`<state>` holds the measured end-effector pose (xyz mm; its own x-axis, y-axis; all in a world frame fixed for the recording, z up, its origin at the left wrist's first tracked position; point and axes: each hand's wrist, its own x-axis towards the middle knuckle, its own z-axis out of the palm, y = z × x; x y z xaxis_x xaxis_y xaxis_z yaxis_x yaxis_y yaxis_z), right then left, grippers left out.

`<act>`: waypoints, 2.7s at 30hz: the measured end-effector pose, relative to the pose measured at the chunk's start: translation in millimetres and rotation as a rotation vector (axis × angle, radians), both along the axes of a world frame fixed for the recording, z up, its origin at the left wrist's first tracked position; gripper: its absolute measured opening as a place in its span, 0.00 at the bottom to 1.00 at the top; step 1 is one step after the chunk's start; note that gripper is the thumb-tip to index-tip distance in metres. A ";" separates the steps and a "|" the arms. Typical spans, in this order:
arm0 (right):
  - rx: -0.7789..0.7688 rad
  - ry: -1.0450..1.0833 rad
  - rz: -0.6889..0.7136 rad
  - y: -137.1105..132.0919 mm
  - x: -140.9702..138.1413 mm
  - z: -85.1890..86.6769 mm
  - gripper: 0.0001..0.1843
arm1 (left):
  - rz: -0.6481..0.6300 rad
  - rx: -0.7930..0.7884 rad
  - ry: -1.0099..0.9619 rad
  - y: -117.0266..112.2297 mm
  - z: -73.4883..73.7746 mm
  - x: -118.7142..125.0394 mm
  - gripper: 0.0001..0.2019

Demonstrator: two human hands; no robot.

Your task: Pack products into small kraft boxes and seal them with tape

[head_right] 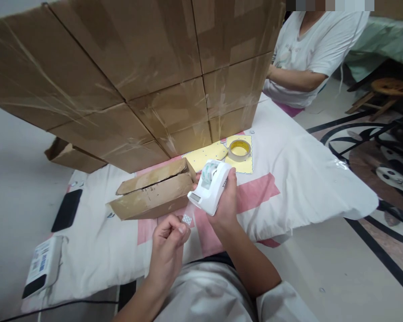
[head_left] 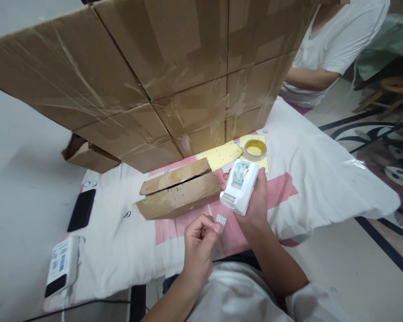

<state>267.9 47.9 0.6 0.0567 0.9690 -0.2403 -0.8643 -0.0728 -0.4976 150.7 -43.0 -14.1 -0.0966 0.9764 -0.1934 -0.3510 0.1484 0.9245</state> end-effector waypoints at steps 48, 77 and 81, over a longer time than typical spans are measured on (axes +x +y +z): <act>0.178 -0.948 -0.344 45.7 219.8 -91.3 0.36 | -0.159 0.330 0.333 -0.8 -57.5 -49.5 0.13; 0.253 -0.926 0.607 -48.5 51.9 -37.8 0.17 | -0.099 0.542 0.350 2.9 -35.2 -66.3 0.08; 0.217 -0.637 0.749 -51.8 -4.2 -29.3 0.19 | -0.093 0.552 0.403 -3.0 -29.6 -65.0 0.10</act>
